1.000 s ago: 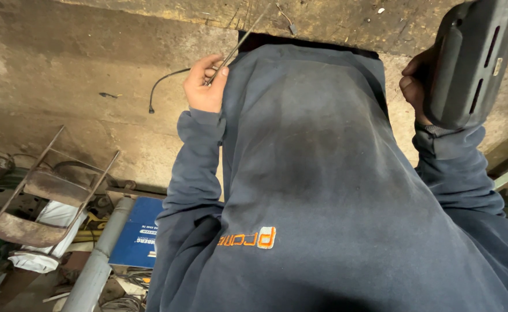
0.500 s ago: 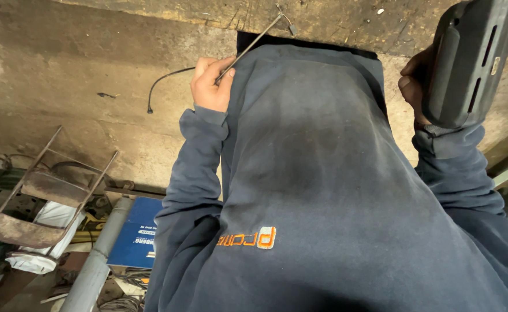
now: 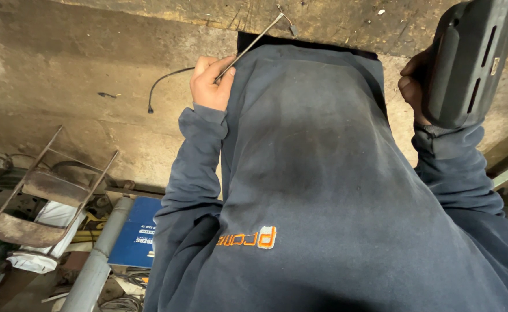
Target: The person is soldering electrical wires and components on a workbench using a soldering gun.
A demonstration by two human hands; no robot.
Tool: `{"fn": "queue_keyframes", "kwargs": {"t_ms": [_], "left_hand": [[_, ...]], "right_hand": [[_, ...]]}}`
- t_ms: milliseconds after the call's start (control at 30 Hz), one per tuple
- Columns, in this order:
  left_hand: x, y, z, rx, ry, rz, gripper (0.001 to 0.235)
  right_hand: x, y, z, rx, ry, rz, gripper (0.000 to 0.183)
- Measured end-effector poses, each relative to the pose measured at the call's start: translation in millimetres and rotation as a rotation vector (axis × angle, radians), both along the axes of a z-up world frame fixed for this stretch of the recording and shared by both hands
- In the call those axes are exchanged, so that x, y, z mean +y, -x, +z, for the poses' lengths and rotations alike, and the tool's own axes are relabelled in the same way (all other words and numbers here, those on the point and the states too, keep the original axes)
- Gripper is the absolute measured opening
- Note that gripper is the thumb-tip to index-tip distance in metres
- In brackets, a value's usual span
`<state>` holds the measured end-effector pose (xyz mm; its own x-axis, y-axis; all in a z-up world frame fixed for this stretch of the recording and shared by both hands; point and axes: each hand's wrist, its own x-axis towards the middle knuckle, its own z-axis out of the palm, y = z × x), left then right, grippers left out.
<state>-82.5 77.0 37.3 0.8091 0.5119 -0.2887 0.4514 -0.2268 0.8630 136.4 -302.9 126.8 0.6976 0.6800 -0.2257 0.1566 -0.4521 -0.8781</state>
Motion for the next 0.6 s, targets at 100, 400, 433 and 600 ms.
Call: {"fn": "queue_keyframes", "kwargs": {"t_ms": [100,400,433,600], "left_hand": [[0.8,-0.3,1.1,-0.010,0.007,0.000,0.025],[0.8,-5.9,5.5,0.043,0.037,0.008,0.025],[1.2,-6.0,5.3,0.042,0.037,0.008,0.025],[1.4,-1.7,2.3,0.007,0.019,-0.006,0.026]], "right_hand": [[0.8,-0.5,1.0,-0.004,0.012,0.008,0.073],[6.1,-1.5,3.9,-0.040,0.037,0.031,0.078],[4.0,-0.5,2.6,-0.041,0.037,0.031,0.078],[-0.8,1.8,-0.8,-0.021,0.047,0.028,0.077]]}}
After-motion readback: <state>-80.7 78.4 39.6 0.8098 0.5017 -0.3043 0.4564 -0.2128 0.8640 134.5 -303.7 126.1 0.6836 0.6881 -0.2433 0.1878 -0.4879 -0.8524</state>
